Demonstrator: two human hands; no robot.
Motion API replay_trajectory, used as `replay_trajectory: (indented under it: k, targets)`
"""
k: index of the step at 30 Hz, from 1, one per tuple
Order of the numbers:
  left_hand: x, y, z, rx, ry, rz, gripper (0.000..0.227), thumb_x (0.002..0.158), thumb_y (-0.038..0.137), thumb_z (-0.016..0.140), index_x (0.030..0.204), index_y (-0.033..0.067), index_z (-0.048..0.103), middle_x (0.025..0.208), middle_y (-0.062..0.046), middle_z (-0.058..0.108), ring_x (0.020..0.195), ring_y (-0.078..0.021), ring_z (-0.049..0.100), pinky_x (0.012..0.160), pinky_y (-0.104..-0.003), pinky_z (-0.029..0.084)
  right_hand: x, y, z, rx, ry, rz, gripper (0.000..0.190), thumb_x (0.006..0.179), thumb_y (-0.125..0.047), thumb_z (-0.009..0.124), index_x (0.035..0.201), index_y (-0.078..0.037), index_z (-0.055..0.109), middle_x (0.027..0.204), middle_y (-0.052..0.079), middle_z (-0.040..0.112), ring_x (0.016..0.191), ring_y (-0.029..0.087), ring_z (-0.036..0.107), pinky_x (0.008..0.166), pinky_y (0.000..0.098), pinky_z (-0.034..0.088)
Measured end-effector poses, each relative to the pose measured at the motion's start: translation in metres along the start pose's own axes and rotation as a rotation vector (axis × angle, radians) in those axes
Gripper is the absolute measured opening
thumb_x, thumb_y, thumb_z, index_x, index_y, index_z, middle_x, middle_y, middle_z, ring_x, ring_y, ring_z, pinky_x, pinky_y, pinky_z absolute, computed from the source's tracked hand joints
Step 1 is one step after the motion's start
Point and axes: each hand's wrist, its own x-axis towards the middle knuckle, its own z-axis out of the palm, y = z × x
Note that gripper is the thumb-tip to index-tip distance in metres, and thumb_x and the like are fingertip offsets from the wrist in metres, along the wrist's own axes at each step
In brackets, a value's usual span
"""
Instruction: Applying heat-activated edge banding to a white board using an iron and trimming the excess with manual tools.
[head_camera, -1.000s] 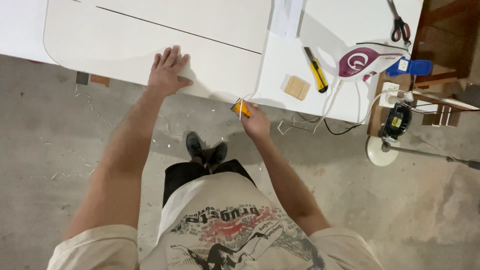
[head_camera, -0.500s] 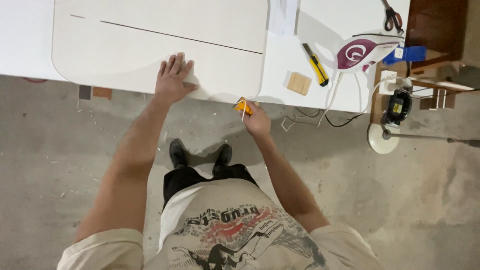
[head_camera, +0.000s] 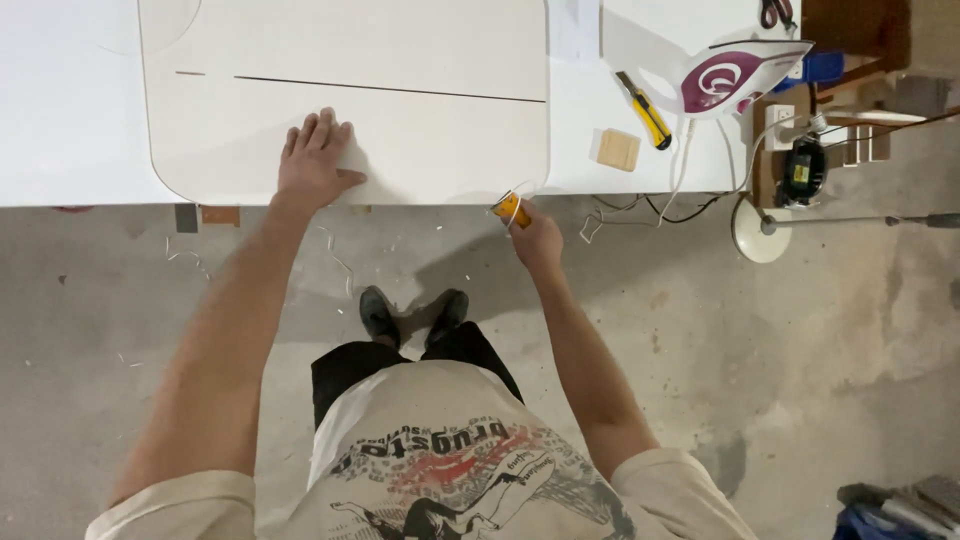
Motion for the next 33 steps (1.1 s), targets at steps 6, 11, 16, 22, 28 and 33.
replay_trajectory:
  k: [6,11,16,22,28,33]
  targets:
    - [0.003,-0.004,0.005,-0.018,-0.022,-0.019,0.091,0.09,0.066,0.059,0.166,0.0301,0.026,0.175,-0.004,0.011,0.16,-0.0264,0.007,0.131,-0.049,0.007,-0.008,-0.01,-0.002,-0.022,-0.021,0.051,0.05,0.094,-0.042,0.077,0.136,-0.017,0.066,0.115,0.01,0.073,0.113,0.028,0.069,0.097,0.0404,0.056]
    - [-0.001,-0.003,0.004,-0.026,-0.009,-0.015,0.089,0.091,0.065,0.06,0.166,0.0299,0.027,0.175,-0.005,0.013,0.16,-0.0276,0.009,0.131,-0.05,0.008,-0.01,-0.024,0.006,0.014,0.004,-0.044,0.05,0.094,-0.039,0.076,0.135,-0.012,0.066,0.114,0.016,0.073,0.11,0.033,0.07,0.096,0.045,0.056]
    - [0.004,-0.001,-0.005,-0.004,-0.055,-0.041,0.092,0.09,0.069,0.057,0.167,0.0315,0.023,0.175,-0.004,0.009,0.161,-0.026,0.005,0.131,-0.049,0.005,-0.004,-0.022,0.01,0.005,-0.026,-0.021,0.047,0.094,-0.043,0.076,0.132,-0.017,0.068,0.113,0.011,0.073,0.109,0.029,0.07,0.095,0.0425,0.057]
    - [0.003,0.001,0.003,-0.005,-0.088,-0.04,0.09,0.092,0.068,0.056,0.167,0.0327,0.021,0.176,-0.002,0.007,0.161,-0.0245,0.003,0.131,-0.047,0.003,-0.014,-0.026,0.013,-0.036,-0.017,-0.068,0.049,0.095,-0.039,0.075,0.137,-0.015,0.065,0.114,0.014,0.073,0.109,0.031,0.071,0.095,0.0427,0.057]
    - [0.004,-0.001,0.003,-0.002,-0.082,-0.051,0.092,0.09,0.071,0.056,0.167,0.0331,0.021,0.176,-0.002,0.007,0.161,-0.0245,0.003,0.131,-0.047,0.003,-0.002,-0.021,0.027,-0.058,-0.054,-0.052,0.052,0.095,-0.045,0.074,0.137,-0.016,0.064,0.113,0.011,0.073,0.107,0.026,0.071,0.094,0.04,0.058]
    - [0.001,0.0,0.004,-0.019,-0.064,-0.04,0.092,0.09,0.071,0.055,0.167,0.0326,0.022,0.176,-0.002,0.008,0.161,-0.0252,0.004,0.131,-0.048,0.003,-0.019,-0.031,0.019,-0.004,-0.062,-0.071,0.047,0.097,-0.038,0.074,0.136,-0.014,0.064,0.112,0.013,0.073,0.108,0.029,0.071,0.093,0.0411,0.057]
